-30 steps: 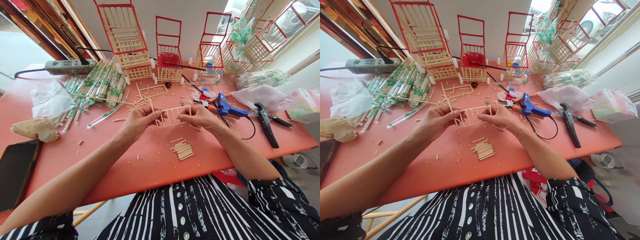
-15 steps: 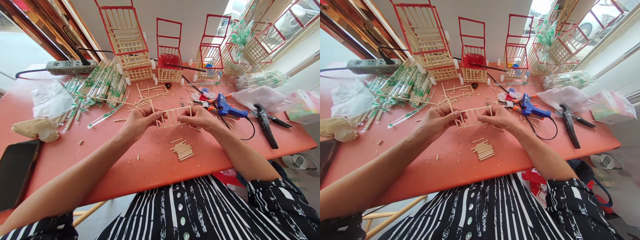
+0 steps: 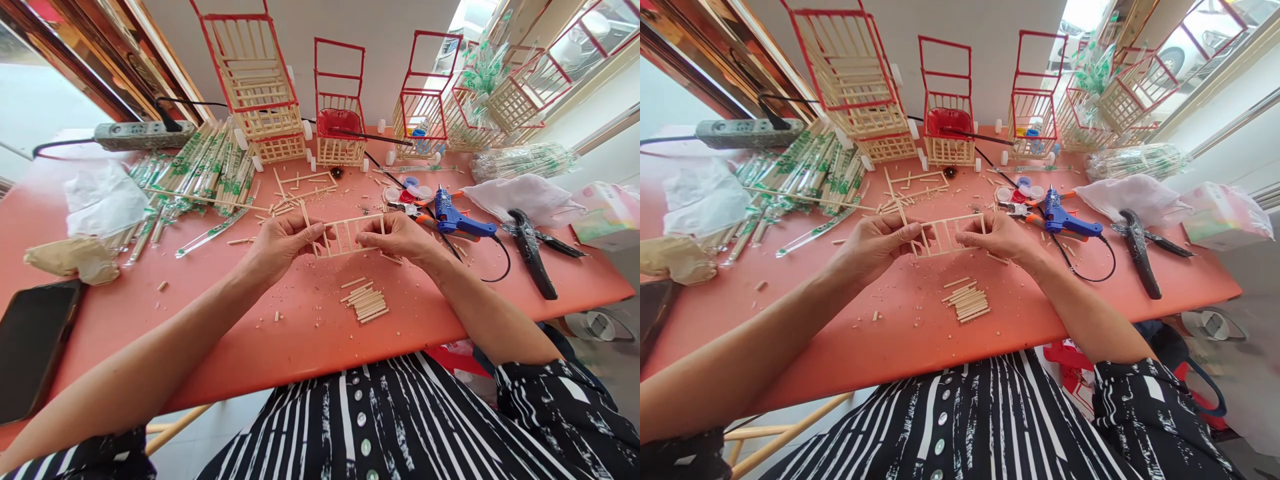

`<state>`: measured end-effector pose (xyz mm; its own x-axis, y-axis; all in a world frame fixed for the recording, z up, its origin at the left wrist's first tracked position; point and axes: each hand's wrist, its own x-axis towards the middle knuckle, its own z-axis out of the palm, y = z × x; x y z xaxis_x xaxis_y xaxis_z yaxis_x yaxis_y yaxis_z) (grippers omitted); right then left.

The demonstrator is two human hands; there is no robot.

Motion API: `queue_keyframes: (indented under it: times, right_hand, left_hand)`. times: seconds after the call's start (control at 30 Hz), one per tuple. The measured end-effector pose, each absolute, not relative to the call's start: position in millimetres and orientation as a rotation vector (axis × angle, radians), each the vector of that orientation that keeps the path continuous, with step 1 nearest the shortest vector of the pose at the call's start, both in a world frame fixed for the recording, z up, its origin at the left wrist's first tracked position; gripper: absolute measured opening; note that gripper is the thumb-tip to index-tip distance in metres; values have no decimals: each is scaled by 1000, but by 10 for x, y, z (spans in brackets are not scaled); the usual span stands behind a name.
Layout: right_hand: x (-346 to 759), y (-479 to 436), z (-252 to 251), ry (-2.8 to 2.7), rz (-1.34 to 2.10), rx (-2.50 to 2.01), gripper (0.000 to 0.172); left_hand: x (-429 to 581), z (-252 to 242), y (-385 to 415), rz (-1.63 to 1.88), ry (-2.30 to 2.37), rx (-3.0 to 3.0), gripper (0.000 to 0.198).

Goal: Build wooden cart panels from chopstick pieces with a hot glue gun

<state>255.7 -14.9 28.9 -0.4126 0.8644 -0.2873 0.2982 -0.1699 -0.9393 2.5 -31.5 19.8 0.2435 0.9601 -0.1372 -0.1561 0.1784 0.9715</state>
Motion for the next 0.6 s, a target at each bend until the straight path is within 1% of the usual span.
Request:
queue_keyframes:
  times: [0.6]
  right_hand:
    - [2491,-192,354,-1623,1604,-1296,40]
  left_hand:
    - [11,168,-326,991,972,1061,47]
